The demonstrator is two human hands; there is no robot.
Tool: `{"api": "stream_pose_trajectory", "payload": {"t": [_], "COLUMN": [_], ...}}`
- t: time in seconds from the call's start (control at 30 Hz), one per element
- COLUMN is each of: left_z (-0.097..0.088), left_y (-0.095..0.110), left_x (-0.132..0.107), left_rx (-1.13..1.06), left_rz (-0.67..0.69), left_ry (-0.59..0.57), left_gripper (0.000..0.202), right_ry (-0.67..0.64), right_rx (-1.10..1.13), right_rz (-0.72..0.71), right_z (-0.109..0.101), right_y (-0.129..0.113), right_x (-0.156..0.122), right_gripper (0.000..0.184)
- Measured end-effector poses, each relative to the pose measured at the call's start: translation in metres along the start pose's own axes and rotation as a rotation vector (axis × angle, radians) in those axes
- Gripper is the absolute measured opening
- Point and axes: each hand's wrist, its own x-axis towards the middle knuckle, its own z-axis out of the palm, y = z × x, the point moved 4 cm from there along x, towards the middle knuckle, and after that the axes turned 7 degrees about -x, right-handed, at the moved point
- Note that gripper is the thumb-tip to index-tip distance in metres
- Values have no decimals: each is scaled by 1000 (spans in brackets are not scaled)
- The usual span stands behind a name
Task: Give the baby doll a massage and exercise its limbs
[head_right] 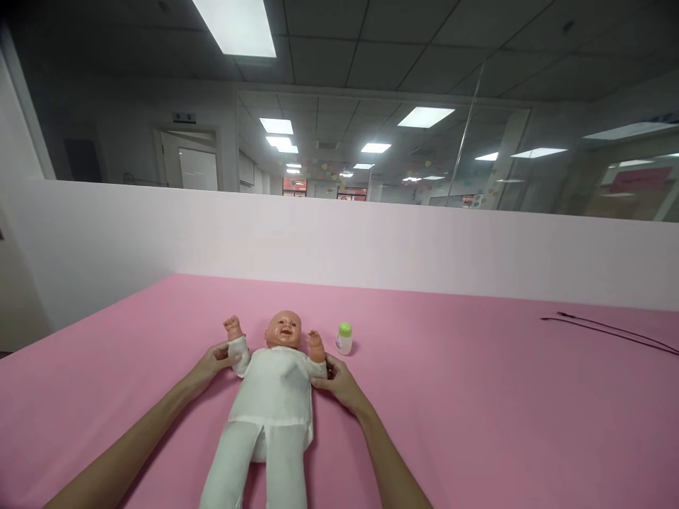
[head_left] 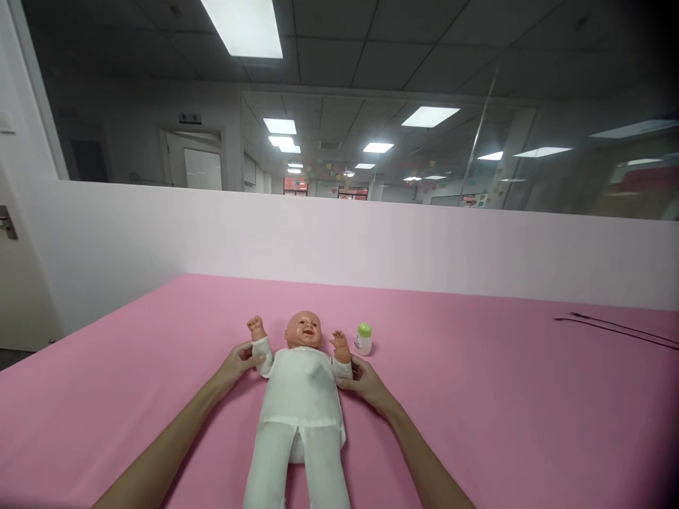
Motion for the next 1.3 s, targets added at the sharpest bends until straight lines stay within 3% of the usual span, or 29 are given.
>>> {"api": "stream_pose_trajectory", "payload": {"t": [0.13,0.2,0.27,0.43,0.67,0.87,0.97,1.1,1.2,1.3], "left_z": [5,7,8,4,2,3,6,10,9,6], "left_y": [5,4,4,0,-24,-8,-1,-6,-7,-7], "left_x": [-5,-7,-7,-3,13,5,0,-3,-2,0], "left_rx": [-3,46,47,-1,60,-1,-72,30,21,-25], "left_rz": [-29,-40,-29,22,32,23,-1,-13,14,30], "left_ry": [-222,-279,-264,-36,68,-3,-141,-338,-283,-120], "left_gripper": [34,29,32,48,58,41,32,20,27,41], "right_ry": [-74,-84,-70,51,95,-15,-52,-64,-31,25], "right_rx": [-50,-60,-75,-6,-62,-4,-8,9,15,90], "right_rz": [-9,-11,-2,53,52,50,21,-21,-2,42], "right_z": [1,2,2,-1,1,2,1,1,1,0], "right_y": [-2,1,4,12,20,12,13,18,20,19], "right_x": [-2,-2,0,4,9,4,4,7,8,7], "right_gripper": [44,39,38,48,57,47,40,30,33,44]}}
